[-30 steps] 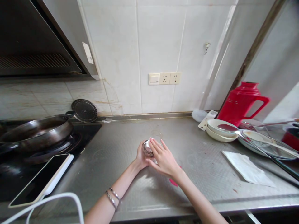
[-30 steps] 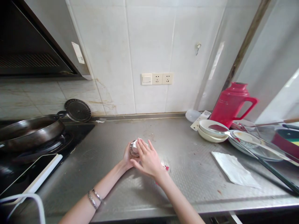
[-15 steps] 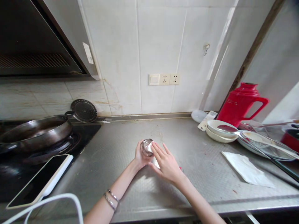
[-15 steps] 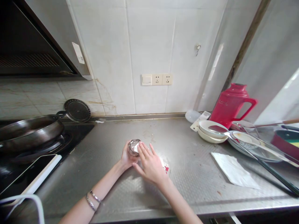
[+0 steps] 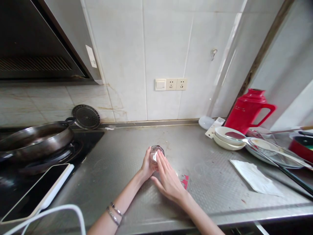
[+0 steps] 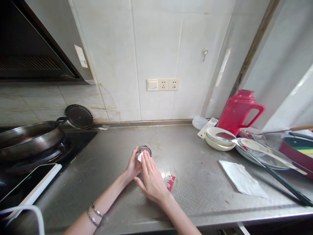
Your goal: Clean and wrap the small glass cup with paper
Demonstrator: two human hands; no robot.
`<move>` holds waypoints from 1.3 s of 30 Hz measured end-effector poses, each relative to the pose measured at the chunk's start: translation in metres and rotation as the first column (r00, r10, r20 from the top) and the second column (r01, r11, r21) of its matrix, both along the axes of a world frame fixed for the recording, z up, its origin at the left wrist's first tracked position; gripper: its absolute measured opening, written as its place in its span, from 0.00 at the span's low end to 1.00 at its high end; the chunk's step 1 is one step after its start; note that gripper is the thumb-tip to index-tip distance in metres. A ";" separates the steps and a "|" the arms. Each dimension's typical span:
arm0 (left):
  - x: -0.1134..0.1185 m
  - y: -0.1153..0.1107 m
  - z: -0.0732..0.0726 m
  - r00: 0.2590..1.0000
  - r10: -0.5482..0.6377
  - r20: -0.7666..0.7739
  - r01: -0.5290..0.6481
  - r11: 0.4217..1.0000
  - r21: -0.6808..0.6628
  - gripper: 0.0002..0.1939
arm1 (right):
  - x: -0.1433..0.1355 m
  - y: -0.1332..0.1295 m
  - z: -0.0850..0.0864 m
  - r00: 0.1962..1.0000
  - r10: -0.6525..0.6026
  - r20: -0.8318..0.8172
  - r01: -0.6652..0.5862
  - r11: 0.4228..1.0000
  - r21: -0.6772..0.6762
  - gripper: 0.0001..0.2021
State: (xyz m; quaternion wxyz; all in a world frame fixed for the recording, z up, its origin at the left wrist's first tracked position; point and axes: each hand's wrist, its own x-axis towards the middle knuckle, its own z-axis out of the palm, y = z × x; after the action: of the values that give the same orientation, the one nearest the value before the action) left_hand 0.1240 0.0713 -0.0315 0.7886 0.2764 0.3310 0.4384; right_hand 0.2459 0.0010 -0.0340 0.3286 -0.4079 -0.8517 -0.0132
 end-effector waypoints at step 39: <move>-0.012 -0.001 0.006 0.281 0.729 -0.624 0.485 0.453 0.748 0.44 | -0.004 0.081 -0.003 0.263 -0.416 -0.871 -0.500 0.713 -0.491 0.22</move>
State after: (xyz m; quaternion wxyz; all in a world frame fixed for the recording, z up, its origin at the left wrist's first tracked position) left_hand 0.1123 0.0698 -0.0253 0.1029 0.8010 0.4718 0.3539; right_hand 0.2421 0.0820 -0.0367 0.5927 -0.3917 -0.4136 0.5694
